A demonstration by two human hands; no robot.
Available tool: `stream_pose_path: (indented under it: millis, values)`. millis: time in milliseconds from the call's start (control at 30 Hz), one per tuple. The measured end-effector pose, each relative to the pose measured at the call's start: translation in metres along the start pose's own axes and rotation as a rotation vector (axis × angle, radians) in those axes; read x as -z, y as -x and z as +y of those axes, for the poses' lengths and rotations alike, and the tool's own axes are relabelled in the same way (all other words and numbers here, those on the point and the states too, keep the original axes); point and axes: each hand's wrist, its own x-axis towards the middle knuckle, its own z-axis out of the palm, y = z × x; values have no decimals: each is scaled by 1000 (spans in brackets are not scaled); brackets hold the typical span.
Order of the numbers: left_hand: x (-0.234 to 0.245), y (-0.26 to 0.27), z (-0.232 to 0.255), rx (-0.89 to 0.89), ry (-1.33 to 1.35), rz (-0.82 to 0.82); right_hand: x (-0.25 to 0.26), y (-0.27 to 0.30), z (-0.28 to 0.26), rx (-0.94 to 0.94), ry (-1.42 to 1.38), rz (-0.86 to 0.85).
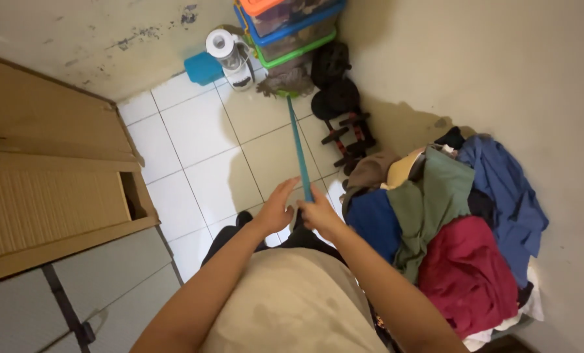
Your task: Mop the tiled floor and rinse the mop in a bucket of water.
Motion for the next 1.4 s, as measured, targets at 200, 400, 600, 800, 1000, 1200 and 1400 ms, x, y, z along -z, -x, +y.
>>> stream_pose_path:
  millis: [200,400,600,800,1000,1200,1400]
  values:
    - [-11,-2,22,-17,-230,-171,13,95,8,-30,600,164]
    - [-29,3,30,-1,-157,-313,78,132,34,95,803,-70]
    - [-58,17,12,70,-132,-291,93,77,43,187,792,67]
    - [-50,32,21,119,-69,-125,67,-4,50,243,804,120]
    - [-41,69,7,101,-64,-34,36,-34,19,96,489,206]
    - [-41,125,-11,117,22,129,12,-22,42,951,366,39]
    - [-44,179,-20,172,184,118,-27,-41,66,1259,357,294]
